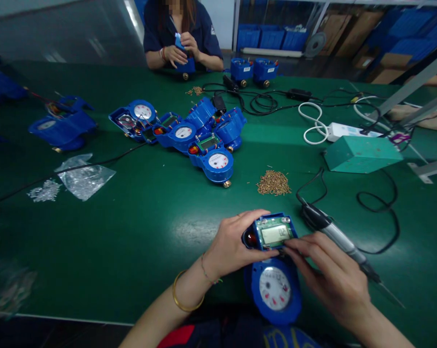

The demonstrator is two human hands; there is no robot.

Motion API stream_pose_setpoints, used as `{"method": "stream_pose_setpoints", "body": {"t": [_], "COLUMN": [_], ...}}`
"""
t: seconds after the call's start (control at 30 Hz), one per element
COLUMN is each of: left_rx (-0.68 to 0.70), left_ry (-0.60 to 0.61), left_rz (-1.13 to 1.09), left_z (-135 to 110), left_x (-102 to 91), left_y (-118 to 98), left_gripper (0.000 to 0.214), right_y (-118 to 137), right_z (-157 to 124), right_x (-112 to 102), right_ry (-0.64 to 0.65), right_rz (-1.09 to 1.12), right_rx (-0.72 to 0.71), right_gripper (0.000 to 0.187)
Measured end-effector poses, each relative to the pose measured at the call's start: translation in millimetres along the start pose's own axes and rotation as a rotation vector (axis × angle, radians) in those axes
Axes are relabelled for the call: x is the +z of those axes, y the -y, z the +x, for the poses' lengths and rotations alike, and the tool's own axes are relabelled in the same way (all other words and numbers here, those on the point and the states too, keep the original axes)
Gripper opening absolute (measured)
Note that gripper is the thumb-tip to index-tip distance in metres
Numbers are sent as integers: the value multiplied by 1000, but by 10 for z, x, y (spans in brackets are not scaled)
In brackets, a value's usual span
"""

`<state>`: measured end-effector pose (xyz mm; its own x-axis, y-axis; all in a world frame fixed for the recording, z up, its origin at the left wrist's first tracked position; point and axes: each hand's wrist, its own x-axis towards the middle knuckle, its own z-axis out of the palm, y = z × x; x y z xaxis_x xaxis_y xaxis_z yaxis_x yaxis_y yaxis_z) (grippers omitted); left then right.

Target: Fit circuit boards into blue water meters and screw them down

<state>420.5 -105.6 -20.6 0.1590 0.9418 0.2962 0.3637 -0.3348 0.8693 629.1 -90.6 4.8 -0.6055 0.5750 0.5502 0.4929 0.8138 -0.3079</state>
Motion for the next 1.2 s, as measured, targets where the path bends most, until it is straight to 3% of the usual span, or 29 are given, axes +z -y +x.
{"method": "stream_pose_setpoints", "body": {"t": [0.23,0.53,0.97,1.2], "left_rx": [16,26,44,45], "left_ry": [-26,-45,-58,-71], "left_rz": [22,36,39,43], "left_z": [-16,-12,-20,-29], "left_x": [14,23,39,51], "left_y": [18,2,15,19], "left_gripper": [64,64,64,65], "right_y": [-3,-19,-25,-71], "right_z": [28,36,44,19], "right_x": [-100,-142,-82,-120], "right_ry": [-8,44,13,75], "right_rz": [189,135,288,299], "right_rx": [75,79,167,106], "right_gripper": [23,15,17,24]}}
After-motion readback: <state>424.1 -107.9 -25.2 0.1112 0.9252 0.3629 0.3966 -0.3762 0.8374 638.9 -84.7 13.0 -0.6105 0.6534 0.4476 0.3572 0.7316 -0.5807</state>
